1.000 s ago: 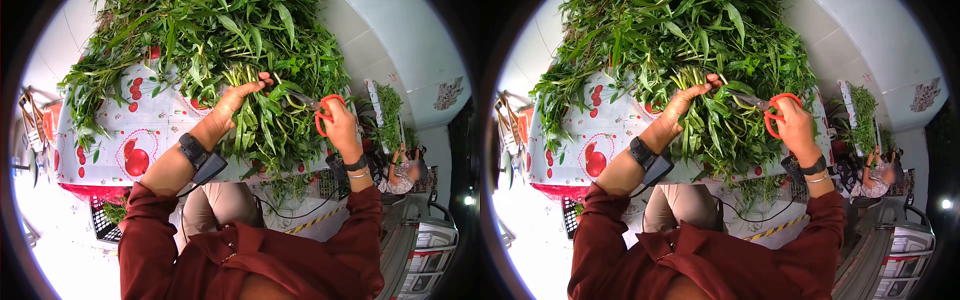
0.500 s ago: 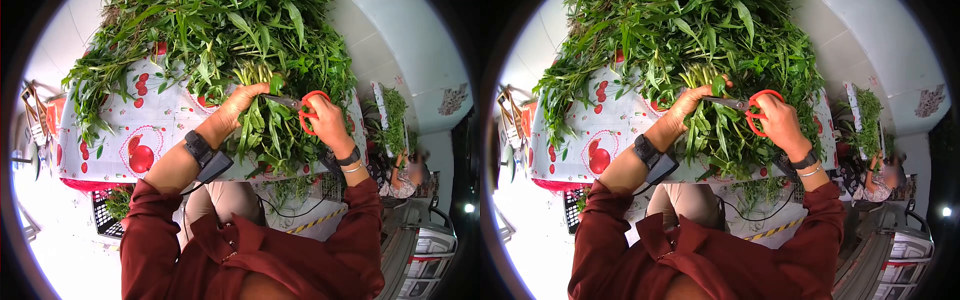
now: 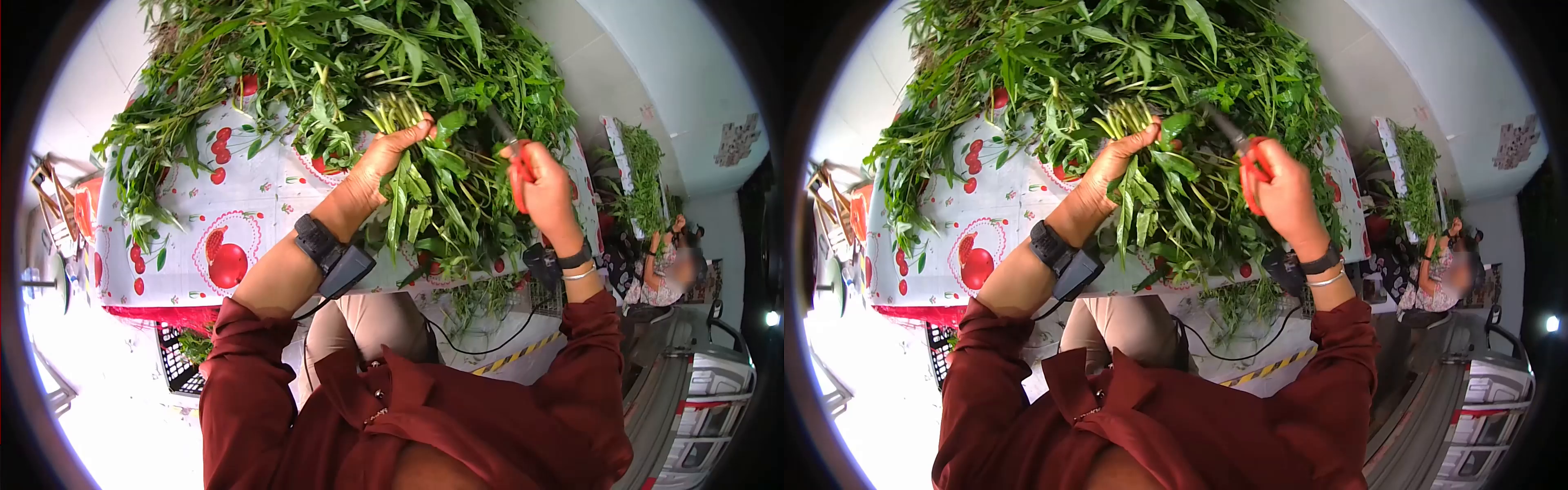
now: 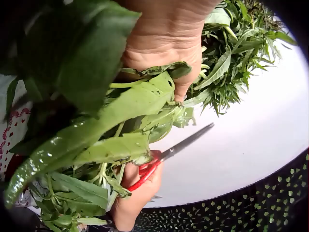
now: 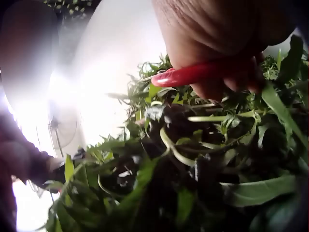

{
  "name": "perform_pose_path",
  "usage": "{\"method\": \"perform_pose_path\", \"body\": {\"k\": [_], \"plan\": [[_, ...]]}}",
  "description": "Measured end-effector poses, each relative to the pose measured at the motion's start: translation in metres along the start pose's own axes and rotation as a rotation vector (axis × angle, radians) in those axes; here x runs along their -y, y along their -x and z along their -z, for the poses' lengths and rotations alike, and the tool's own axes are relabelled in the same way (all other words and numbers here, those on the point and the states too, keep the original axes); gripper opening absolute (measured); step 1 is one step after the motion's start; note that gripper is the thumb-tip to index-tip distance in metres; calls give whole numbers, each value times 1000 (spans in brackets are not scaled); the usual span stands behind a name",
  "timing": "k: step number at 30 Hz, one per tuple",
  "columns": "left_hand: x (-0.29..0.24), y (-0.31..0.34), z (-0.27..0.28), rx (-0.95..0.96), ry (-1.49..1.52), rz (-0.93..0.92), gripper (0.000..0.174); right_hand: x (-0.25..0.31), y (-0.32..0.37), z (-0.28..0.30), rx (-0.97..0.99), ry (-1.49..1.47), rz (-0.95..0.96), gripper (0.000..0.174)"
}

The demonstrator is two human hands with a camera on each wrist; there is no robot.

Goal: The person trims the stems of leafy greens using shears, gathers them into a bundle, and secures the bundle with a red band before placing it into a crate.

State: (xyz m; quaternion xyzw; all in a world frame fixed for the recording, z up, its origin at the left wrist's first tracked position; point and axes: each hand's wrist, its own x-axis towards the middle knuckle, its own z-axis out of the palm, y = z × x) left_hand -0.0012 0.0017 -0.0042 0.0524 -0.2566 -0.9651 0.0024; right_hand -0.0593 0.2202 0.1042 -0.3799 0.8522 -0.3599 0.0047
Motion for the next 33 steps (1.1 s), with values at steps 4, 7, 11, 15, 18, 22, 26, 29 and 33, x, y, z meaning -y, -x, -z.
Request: {"method": "perform_pose_path", "body": {"k": [4,7,11,15,18,22,26,29,33], "plan": [[-7,4,1,5,94,74,27,-2,18,24,-228,-339,-70,13],[-11,9,-7,-140,65,26,28,-15,45,43,-327,-344,-104,10],[-11,1,6,-82,218,-39,28,-23,87,51,-440,-414,-152,10],[-23,8,-15,-122,225,-194,24,-25,123,55,-515,-434,-240,11],[-32,4,-7,70,225,-325,22,-37,142,54,-569,-464,-268,11],[-61,23,-20,97,254,-429,22,-39,152,41,-588,-550,-269,10],[-91,67,-32,70,230,-576,21,-44,153,31,-488,-562,-269,12],[-114,116,-36,88,138,-703,23,-53,140,30,-274,-409,-388,13],[-141,199,-44,118,-11,-957,23,-69,103,23,35,-174,-330,12]]}}
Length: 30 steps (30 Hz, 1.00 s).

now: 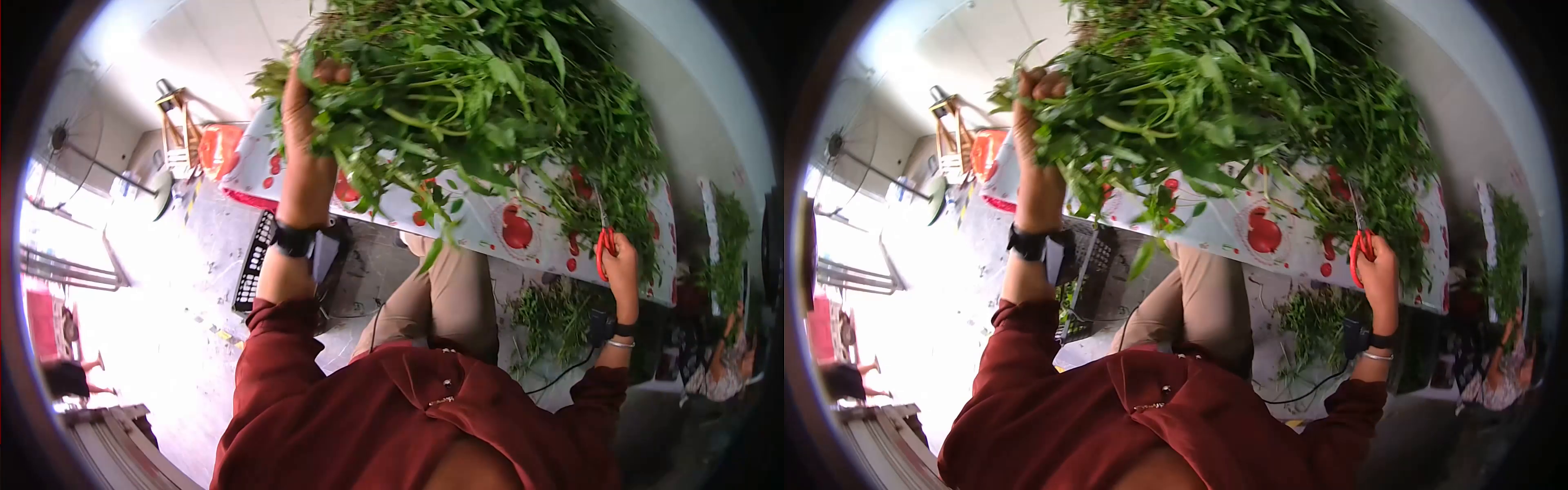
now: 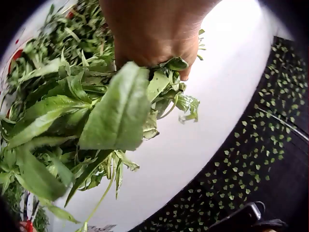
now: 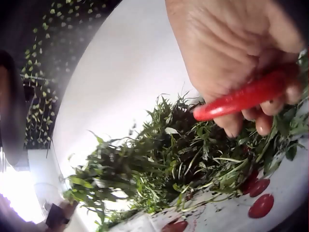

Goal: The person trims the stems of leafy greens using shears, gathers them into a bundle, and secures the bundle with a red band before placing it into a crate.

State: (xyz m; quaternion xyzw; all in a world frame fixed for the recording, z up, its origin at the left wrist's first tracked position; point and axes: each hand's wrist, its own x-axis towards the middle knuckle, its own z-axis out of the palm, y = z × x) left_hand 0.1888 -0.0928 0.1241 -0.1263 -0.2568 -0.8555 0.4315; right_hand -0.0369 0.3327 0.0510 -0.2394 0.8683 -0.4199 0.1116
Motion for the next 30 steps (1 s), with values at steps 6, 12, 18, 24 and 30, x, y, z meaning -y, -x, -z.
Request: {"method": "perform_pose_path", "body": {"k": [6,12,18,24,30], "plan": [[-146,74,1,54,-224,-208,14,27,-31,-20,6,470,169,29],[-249,182,5,-490,-823,-519,29,23,-47,-33,-19,777,216,33],[-254,254,16,-452,-1129,-264,29,40,-45,-26,45,969,180,25],[-216,265,47,-507,-1229,-6,20,46,-48,-30,106,837,253,27],[-195,253,51,-538,-1304,241,11,125,-13,-103,337,34,418,30]]}}
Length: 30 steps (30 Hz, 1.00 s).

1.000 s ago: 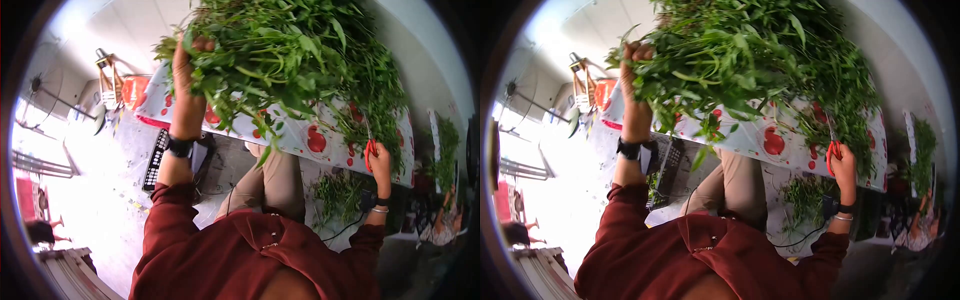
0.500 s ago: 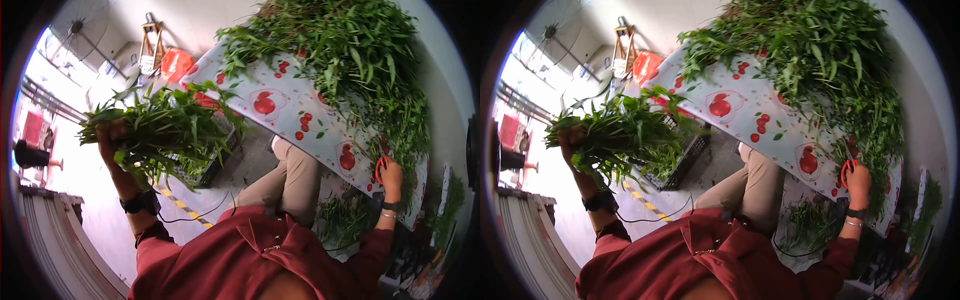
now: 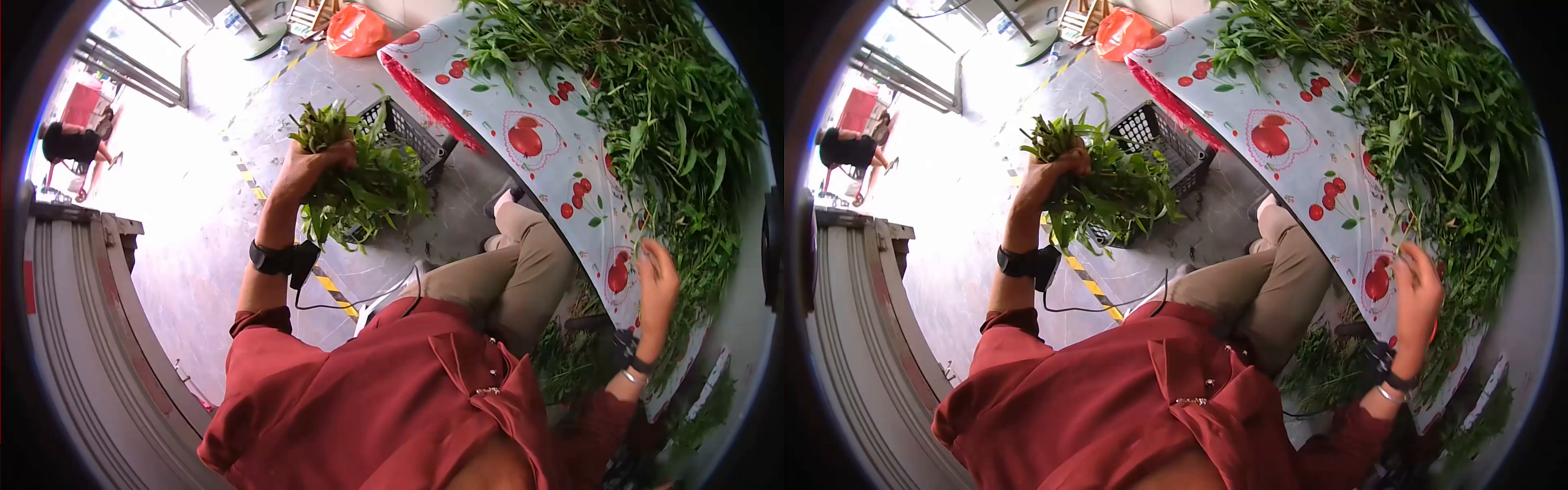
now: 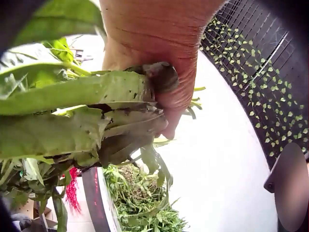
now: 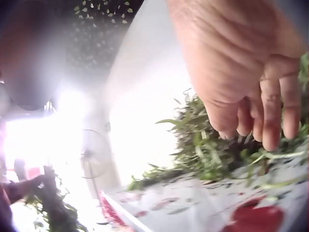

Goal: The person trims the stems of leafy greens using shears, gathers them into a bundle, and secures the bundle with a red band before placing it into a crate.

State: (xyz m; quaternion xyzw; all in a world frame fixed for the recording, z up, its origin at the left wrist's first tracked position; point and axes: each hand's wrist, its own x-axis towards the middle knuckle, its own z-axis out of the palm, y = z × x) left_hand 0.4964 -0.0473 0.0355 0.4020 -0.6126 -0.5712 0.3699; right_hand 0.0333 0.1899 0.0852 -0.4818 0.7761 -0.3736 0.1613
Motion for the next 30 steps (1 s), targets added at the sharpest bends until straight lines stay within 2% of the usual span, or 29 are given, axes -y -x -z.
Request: {"method": "perform_pose_path", "body": {"k": [4,6,8,10,11,12,13,14,15,16,18,21,22,23,24,26,30], "plan": [[7,-9,-12,171,5,35,11,75,-12,-82,250,-215,138,33],[2,-11,-25,228,-35,39,14,96,-19,-124,332,-346,342,37],[-1,-11,-37,273,-75,46,18,115,-24,-159,465,-454,383,43],[-3,-11,-46,411,-178,25,27,128,-27,-186,575,-459,379,49],[-8,-9,-52,458,-177,47,32,131,-28,-199,570,-459,371,49],[-8,-8,-56,462,-176,52,32,131,-27,-213,558,-503,455,52],[-7,-7,-60,500,-190,4,32,130,-26,-225,547,-546,538,55],[-7,-6,-61,534,-202,-45,32,129,-26,-234,550,-547,534,55],[-10,-8,-59,576,-290,62,33,128,-25,-241,555,-582,557,56],[-8,-9,-59,573,-287,64,33,127,-25,-245,560,-617,582,58],[-3,-9,-59,591,-272,7,34,123,-26,-248,612,-645,547,61],[-2,-12,-61,665,-315,35,30,124,-23,-244,613,-638,485,57],[-2,-14,-61,710,-367,55,28,121,-24,-247,613,-581,541,51],[2,-15,-62,717,-286,12,25,119,-25,-249,612,-523,598,45],[1,-17,-62,719,-285,13,25,117,-26,-248,612,-523,595,45],[-3,-19,-62,755,-391,100,26,111,-27,-246,551,-433,640,32],[13,-18,-57,754,-399,44,29,106,-25,-248,426,-494,639,23]]}}
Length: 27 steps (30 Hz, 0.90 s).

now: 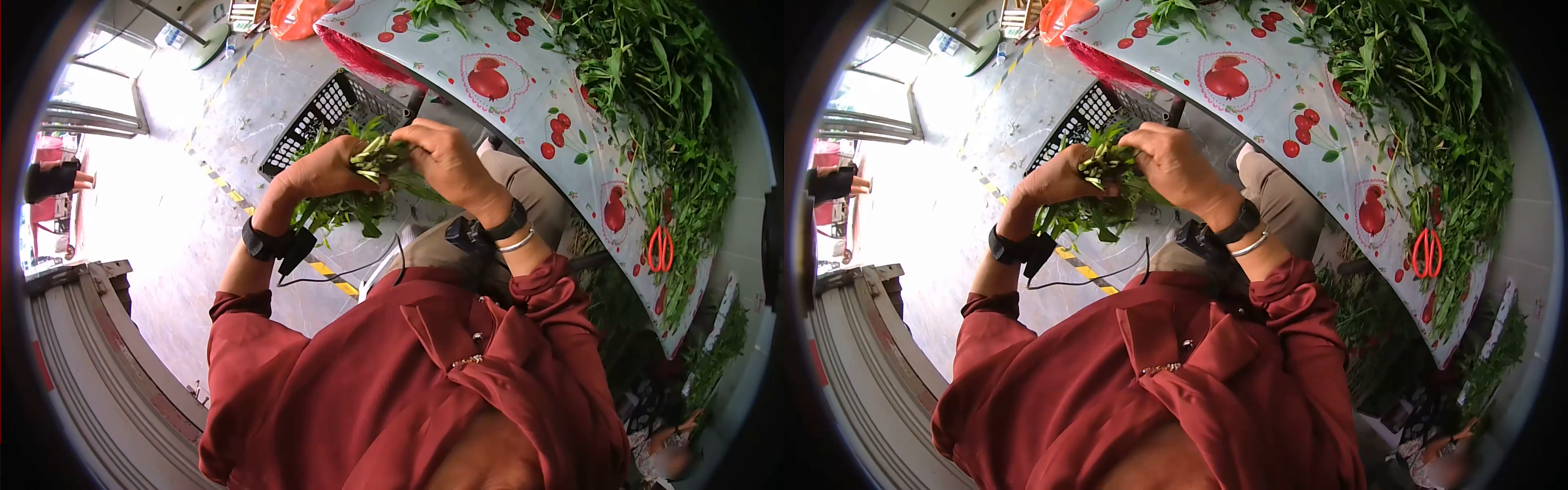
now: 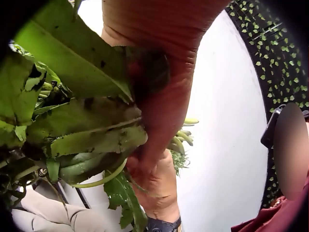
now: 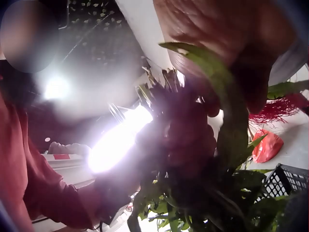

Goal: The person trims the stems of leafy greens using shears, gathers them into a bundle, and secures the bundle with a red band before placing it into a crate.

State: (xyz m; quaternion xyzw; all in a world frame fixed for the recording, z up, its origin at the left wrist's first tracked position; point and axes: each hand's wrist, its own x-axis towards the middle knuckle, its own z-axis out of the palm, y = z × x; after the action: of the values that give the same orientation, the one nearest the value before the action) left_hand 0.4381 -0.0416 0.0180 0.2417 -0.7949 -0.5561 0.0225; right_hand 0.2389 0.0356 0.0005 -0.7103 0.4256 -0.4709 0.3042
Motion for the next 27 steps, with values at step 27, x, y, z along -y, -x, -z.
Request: {"method": "perform_pose_path", "body": {"k": [27], "plan": [[10,-17,-14,-87,-678,48,27,-14,0,-10,-62,-125,-229,13]]}}
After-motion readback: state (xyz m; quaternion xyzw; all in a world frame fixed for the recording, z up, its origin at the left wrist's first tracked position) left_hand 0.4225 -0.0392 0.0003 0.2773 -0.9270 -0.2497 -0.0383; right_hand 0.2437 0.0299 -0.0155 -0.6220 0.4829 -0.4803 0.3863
